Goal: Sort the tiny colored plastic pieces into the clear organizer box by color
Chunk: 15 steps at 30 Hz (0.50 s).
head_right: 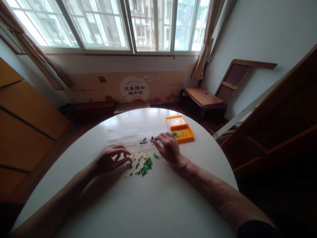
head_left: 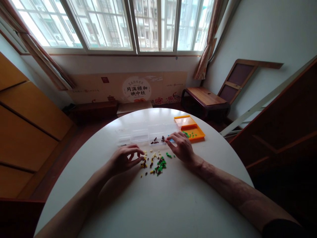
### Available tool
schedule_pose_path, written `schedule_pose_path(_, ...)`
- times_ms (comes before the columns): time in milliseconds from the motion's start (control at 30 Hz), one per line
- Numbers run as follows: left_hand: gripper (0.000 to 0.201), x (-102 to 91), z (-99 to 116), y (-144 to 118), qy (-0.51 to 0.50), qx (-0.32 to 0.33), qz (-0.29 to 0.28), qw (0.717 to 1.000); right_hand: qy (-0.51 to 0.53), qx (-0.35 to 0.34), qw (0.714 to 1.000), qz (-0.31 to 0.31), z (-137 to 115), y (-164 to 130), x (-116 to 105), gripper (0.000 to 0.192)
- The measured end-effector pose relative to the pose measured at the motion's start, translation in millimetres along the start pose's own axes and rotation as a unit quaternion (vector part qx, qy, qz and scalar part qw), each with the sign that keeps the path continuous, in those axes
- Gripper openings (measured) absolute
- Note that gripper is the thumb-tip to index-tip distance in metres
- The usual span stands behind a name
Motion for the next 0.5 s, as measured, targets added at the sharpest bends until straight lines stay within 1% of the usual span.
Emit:
schedule_pose_path(167, 0.015, -7.9, -1.1, -3.6, 0.008, -0.031, -0.053, 0.998, 0.015, -0.008, 1.000, -0.004, -3.3, -0.9, 0.1, 0.013)
schedule_pose_path(267, 0.016, -6.1, -4.9, -4.3, 0.024, -0.032, -0.067, 0.997, 0.020, -0.009, 1.000, 0.003, -2.6, -1.2, 1.0, 0.011)
schedule_pose_path(333, 0.016, -2.1, -8.6, -4.5, 0.027, -0.024, -0.065, 0.997, 0.025, -0.012, 1.000, 0.004, -2.3, -1.7, 1.6, 0.009)
schedule_pose_path(500, 0.020, 6.2, -15.6, -3.7, 0.015, -0.008, -0.035, 0.999, 0.046, -0.022, 0.999, 0.002, -2.8, -2.4, 1.3, 0.007)
Point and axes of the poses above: each hand's wrist, its own y-axis towards the middle knuckle, its own x-axis out of the palm, z = x × y, the point moved 1 cm from there along y, towards the middle knuckle, and after that the axes turned 3 degrees about z, right-handed, at the moved point
